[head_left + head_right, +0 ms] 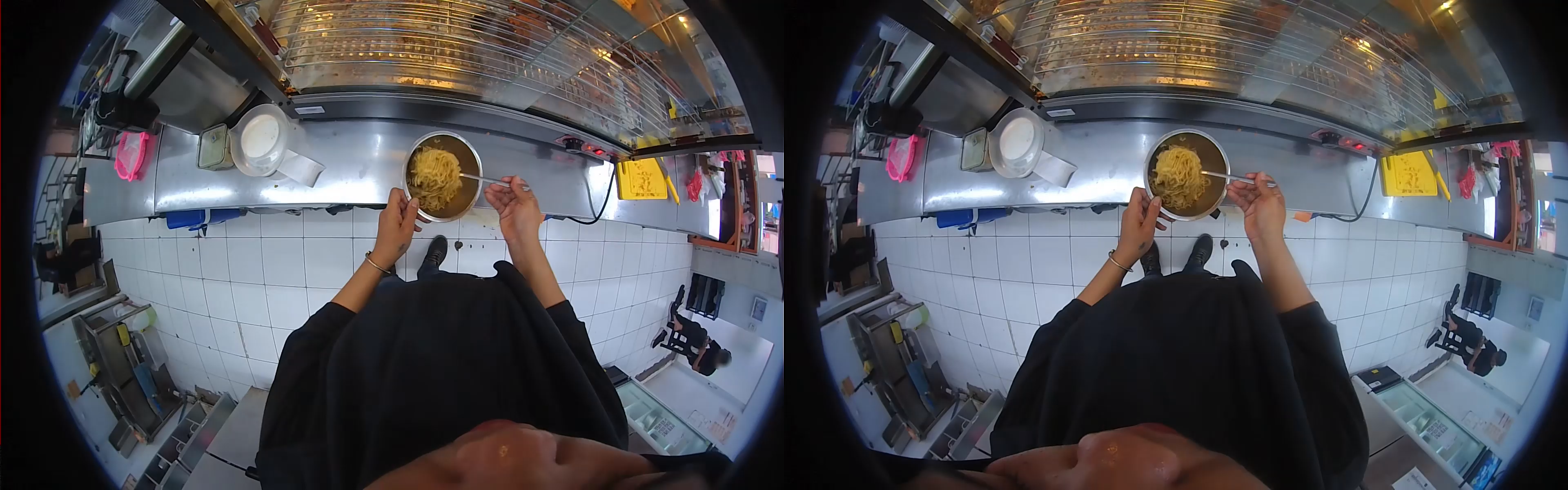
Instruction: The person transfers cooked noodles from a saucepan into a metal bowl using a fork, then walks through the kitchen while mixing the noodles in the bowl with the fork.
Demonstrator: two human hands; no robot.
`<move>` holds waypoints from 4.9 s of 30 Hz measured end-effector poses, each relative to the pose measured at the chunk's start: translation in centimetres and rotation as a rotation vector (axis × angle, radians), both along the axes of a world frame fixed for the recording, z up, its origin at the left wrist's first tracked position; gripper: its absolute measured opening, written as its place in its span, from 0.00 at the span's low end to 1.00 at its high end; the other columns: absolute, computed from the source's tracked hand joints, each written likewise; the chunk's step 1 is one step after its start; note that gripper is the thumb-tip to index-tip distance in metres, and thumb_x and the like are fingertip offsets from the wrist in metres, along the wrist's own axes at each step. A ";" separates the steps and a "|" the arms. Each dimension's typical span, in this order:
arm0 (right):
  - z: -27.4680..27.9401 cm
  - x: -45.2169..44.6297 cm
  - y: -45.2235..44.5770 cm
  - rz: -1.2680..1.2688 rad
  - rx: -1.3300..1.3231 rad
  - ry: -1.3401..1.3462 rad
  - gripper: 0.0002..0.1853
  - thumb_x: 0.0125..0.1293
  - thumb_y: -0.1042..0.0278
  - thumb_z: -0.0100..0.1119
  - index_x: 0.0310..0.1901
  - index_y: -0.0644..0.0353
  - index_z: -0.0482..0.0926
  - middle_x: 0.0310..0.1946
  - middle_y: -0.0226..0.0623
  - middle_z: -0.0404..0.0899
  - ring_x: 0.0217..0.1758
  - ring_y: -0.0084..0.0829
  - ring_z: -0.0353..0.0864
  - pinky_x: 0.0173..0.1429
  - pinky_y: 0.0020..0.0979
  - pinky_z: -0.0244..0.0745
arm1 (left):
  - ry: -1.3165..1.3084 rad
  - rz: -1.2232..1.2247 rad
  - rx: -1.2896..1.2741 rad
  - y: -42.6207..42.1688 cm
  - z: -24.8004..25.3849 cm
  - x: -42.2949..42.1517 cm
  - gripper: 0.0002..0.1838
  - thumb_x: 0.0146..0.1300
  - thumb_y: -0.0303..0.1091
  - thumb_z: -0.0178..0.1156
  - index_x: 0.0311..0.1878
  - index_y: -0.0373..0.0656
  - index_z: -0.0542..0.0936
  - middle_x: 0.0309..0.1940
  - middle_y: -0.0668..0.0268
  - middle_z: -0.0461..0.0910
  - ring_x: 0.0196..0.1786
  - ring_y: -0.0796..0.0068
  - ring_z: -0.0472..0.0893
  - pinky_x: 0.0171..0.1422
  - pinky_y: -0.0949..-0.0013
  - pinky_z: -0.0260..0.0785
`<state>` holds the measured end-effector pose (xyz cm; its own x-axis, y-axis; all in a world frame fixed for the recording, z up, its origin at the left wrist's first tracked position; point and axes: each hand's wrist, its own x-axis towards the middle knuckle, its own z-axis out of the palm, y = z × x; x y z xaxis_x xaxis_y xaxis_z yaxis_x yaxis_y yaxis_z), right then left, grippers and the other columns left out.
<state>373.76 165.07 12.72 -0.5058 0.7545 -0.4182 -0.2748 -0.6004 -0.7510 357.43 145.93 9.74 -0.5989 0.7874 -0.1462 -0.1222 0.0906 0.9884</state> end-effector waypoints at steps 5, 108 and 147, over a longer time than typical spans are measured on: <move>5.2 -0.1 0.8 -0.020 0.227 -0.006 0.16 0.77 0.57 0.48 0.45 0.64 0.73 0.35 0.50 0.83 0.38 0.40 0.87 0.44 0.37 0.86 | -0.090 0.009 0.047 -0.2 -0.8 -0.4 0.09 0.76 0.34 0.47 0.42 0.41 0.61 0.28 0.65 0.74 0.34 0.74 0.86 0.28 0.76 0.77; 0.2 -2.3 -1.1 0.160 0.821 -0.413 0.09 0.75 0.66 0.52 0.43 0.64 0.76 0.35 0.43 0.81 0.37 0.37 0.85 0.43 0.30 0.83 | -0.212 0.002 -0.069 0.9 0.2 -0.1 0.08 0.74 0.31 0.52 0.38 0.38 0.71 0.34 0.61 0.83 0.41 0.77 0.85 0.45 0.77 0.73; 1.6 0.3 -2.2 0.331 1.614 -0.637 0.07 0.68 0.71 0.57 0.44 0.64 0.78 0.36 0.41 0.82 0.38 0.36 0.85 0.38 0.30 0.80 | -0.168 0.033 -0.011 1.6 -1.2 1.9 0.11 0.73 0.34 0.54 0.35 0.38 0.71 0.28 0.62 0.83 0.30 0.80 0.82 0.37 0.74 0.75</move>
